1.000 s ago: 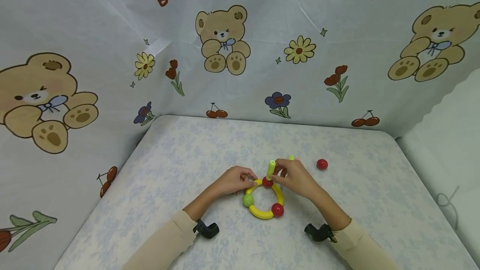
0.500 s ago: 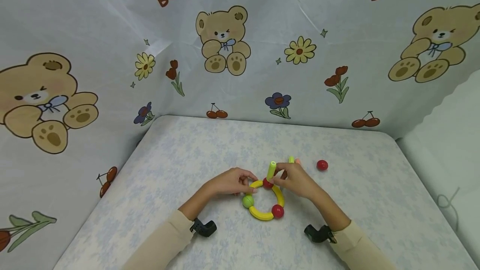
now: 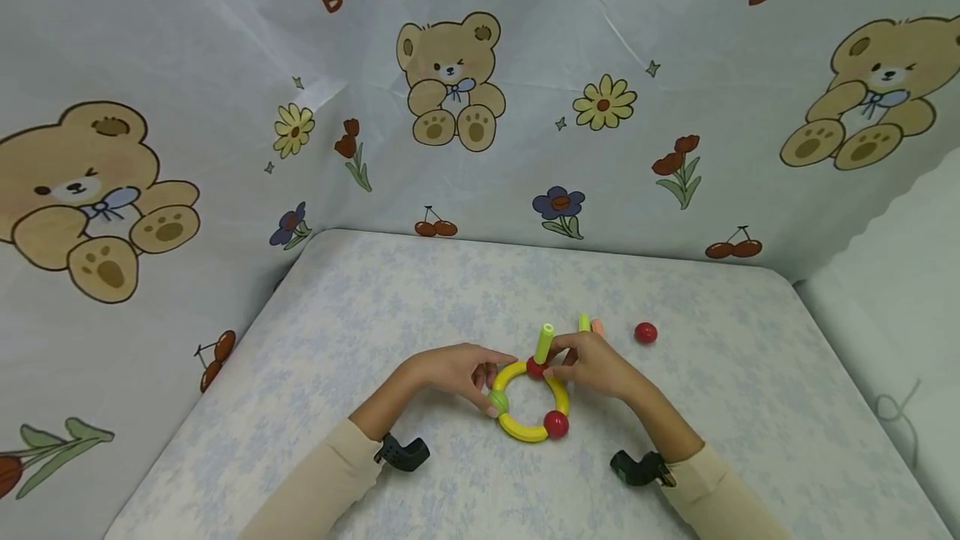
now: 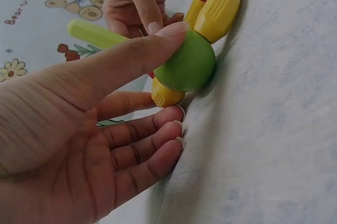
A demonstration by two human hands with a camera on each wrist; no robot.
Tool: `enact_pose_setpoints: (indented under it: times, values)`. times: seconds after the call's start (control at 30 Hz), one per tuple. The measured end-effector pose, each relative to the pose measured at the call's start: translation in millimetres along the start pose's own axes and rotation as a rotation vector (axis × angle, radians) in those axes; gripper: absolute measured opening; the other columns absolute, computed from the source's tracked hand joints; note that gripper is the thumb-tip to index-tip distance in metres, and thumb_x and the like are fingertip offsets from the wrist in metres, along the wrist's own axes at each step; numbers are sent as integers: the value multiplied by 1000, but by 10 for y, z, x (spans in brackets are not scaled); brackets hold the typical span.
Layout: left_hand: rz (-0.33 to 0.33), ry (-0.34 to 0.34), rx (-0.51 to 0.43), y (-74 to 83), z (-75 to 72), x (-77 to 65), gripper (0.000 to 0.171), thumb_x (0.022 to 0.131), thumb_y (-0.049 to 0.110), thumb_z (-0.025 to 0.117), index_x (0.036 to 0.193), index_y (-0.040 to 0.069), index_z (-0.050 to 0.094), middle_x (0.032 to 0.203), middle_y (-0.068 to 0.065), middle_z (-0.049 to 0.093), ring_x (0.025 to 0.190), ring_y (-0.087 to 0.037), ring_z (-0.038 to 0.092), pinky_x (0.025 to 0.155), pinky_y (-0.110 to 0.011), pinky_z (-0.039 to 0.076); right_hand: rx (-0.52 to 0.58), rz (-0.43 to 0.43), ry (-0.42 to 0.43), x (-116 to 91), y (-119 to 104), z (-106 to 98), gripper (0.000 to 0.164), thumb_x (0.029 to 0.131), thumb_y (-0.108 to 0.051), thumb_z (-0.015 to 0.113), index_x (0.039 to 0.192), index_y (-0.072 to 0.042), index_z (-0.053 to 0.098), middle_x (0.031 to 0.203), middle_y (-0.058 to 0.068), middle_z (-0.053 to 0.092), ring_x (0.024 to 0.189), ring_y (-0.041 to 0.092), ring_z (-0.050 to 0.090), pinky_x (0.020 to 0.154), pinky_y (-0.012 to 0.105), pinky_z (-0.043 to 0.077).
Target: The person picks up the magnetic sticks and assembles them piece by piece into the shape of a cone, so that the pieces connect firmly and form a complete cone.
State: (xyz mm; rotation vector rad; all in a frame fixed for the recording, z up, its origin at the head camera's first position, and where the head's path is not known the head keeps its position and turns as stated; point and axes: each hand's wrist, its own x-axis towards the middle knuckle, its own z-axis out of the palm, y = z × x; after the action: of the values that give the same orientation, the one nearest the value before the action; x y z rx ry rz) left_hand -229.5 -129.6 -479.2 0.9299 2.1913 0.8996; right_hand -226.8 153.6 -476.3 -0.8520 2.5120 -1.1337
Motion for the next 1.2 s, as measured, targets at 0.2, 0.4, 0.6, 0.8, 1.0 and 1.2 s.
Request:
enact_pose_setpoints:
  times: [0.2,0.4,0.6,0.8,1.0,1.2]
  values:
    - [-10,12,-14,-15,-4,4,82,81,21,88,151,10,48,96,-4,66,71,-8,57,66,-20,48,21,-1,-21,3,3,-17,18,90,-4,76,107,-9,76,104,6,74,75,21,63,62,27,55]
    - [-10,24,-38,-60,-19,-2,78,82,20,87,150,8,50,95,-2,66,74,-8,57,68,-21,48,22,15,-29,5,29,-25,17,92,-3,74,108,-10,75,103,7,73,75,22,63,61,29,56]
    - [-4,48,-19,-111,-23,-2,72,84,19,86,147,10,54,95,-1,67,77,-5,58,72,-20,49,42,40,-34,-9,61,-43,16,92,-2,72,107,-7,73,103,9,72,75,27,63,59,30,56]
    - [9,44,-32,-109,-34,1,69,84,18,85,146,8,55,93,1,66,77,-6,59,72,-21,50,48,37,-36,-13,72,-39,17,91,-1,73,107,-7,72,102,10,72,75,25,63,59,30,57]
    - [5,48,-38,-96,-31,0,71,83,19,87,146,9,55,95,-3,66,76,-7,58,71,-21,49,31,46,-13,3,74,-23,19,89,-2,76,107,-8,74,100,9,73,75,22,63,59,30,56]
    - [2,46,-22,-101,-18,16,74,82,21,88,146,12,54,97,-7,66,73,-6,56,68,-20,48,45,42,5,18,76,2,18,89,-4,77,105,-10,75,99,6,74,73,23,64,59,31,56]
